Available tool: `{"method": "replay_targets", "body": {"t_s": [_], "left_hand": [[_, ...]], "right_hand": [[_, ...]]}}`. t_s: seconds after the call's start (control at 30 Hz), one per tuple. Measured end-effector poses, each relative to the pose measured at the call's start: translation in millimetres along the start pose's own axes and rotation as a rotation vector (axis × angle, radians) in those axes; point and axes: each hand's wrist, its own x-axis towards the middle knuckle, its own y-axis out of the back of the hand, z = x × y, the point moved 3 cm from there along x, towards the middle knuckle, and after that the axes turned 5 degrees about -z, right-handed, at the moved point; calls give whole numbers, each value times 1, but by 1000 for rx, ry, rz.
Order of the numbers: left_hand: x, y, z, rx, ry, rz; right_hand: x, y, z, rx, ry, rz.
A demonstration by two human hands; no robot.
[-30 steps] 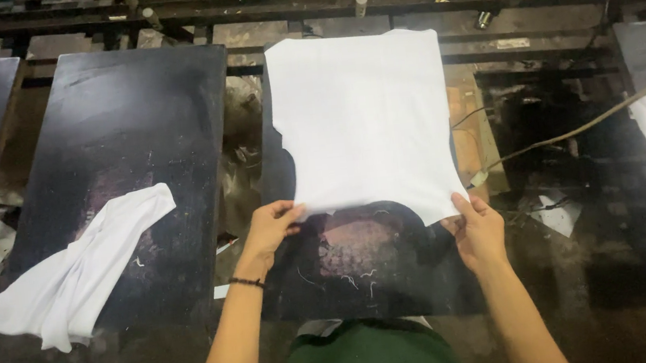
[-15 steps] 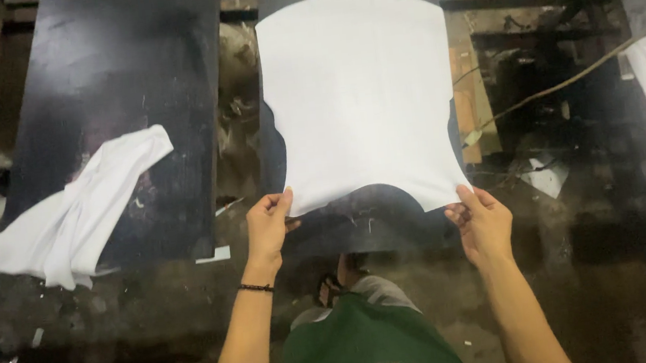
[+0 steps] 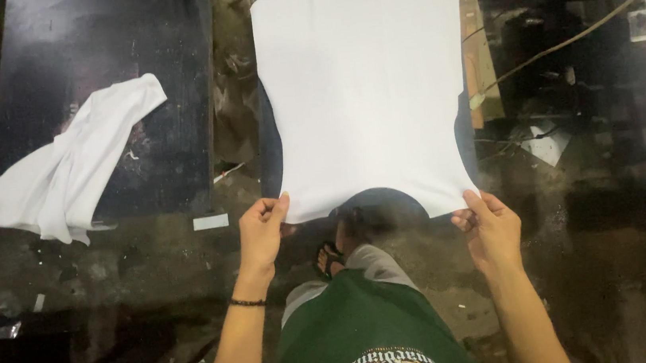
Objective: Placing white shirts onto screen printing boards and smoothing them out for production.
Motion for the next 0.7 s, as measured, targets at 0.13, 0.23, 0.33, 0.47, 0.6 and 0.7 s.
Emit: {"method": "replay_targets", "body": {"t_s": [0.13, 0.23, 0.33, 0.47, 0.6, 0.7], "left_hand": [[-2, 7, -25, 11, 38, 15], [10, 11, -53, 39, 52, 17], [9, 10, -56, 44, 104, 38], [10, 20, -22, 117, -68, 142], [41, 13, 49, 176, -231, 186], [137, 6, 61, 271, -309, 169]], "right_hand": [[-4, 16, 20, -28, -33, 6], [-4, 13, 31, -69, -28, 5], [-2, 15, 39, -111, -87, 29], [19, 26, 32, -258, -19, 158], [86, 36, 7, -469, 249, 275], [139, -8, -46, -498, 446, 187]]}}
